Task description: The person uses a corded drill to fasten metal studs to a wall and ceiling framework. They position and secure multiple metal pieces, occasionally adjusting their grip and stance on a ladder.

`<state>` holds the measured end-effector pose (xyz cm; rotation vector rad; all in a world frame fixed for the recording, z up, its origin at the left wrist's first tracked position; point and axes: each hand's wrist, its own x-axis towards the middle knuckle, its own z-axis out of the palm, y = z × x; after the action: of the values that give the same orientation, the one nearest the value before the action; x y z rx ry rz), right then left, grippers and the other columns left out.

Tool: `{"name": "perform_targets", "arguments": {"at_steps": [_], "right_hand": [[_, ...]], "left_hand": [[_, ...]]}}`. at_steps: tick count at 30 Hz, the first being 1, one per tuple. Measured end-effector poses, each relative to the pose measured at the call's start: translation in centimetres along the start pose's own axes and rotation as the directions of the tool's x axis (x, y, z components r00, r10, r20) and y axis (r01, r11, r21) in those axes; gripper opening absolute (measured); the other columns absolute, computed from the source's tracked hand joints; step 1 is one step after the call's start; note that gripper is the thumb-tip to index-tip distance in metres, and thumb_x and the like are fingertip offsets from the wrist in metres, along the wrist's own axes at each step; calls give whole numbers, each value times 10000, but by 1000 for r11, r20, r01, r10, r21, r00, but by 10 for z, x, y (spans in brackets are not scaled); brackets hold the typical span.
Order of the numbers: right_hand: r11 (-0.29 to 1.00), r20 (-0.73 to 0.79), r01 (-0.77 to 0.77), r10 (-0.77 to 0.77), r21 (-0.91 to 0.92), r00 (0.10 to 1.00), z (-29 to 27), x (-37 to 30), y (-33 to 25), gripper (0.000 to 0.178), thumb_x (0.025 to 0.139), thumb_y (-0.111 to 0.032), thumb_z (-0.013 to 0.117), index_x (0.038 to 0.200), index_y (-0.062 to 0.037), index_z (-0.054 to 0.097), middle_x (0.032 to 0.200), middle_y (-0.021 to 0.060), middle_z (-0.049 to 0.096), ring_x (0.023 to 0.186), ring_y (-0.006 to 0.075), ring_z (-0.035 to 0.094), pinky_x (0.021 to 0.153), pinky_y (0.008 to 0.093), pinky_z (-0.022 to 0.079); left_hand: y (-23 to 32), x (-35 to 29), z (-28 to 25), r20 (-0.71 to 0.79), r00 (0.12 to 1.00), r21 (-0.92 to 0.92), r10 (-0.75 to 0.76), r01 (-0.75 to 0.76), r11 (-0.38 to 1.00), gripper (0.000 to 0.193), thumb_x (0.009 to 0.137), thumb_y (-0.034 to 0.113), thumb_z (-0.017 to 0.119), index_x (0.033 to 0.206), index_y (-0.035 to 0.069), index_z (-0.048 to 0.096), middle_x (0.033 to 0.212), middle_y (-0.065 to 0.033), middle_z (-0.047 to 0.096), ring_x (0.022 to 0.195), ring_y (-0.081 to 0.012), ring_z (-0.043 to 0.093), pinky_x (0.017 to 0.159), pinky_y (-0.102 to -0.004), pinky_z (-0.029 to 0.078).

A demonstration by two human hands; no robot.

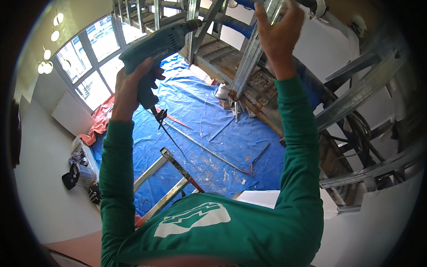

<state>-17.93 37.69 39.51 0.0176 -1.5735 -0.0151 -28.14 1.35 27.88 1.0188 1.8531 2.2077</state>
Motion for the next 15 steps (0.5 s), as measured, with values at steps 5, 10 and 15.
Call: {"name": "perform_targets", "arguments": {"at_steps": [5, 10, 15], "right_hand": [[1000, -66, -30, 30, 11, 997, 24, 24, 19, 582, 1013, -304, 813, 1380, 72, 561, 1211, 233, 715, 1072, 327, 708, 917, 434, 578], [717, 295, -520, 429, 464, 854, 45, 12, 28, 429, 1097, -345, 713, 1269, 33, 605, 807, 140, 746, 638, 210, 722, 581, 338, 602], [714, 177, -497, 477, 493, 861, 52, 4, 25, 455, 1083, -408, 729, 1216, 7, 597, 743, 141, 704, 544, 235, 692, 524, 362, 618]], "left_hand": [[-24, 39, 2, 78, 985, -69, -154, 160, 985, 578, 986, 449, 803, 1257, -54, 713, 985, -180, 795, 869, -258, 811, 724, -363, 644], [-80, 71, -1, 198, 968, -136, -153, 182, 974, 621, 994, 441, 782, 1326, -65, 640, 1009, -193, 762, 861, -271, 791, 787, -380, 656], [-133, 89, -3, 290, 942, -210, -169, 235, 949, 565, 977, 428, 800, 1227, -69, 708, 940, -168, 775, 802, -220, 794, 734, -352, 669]]}}
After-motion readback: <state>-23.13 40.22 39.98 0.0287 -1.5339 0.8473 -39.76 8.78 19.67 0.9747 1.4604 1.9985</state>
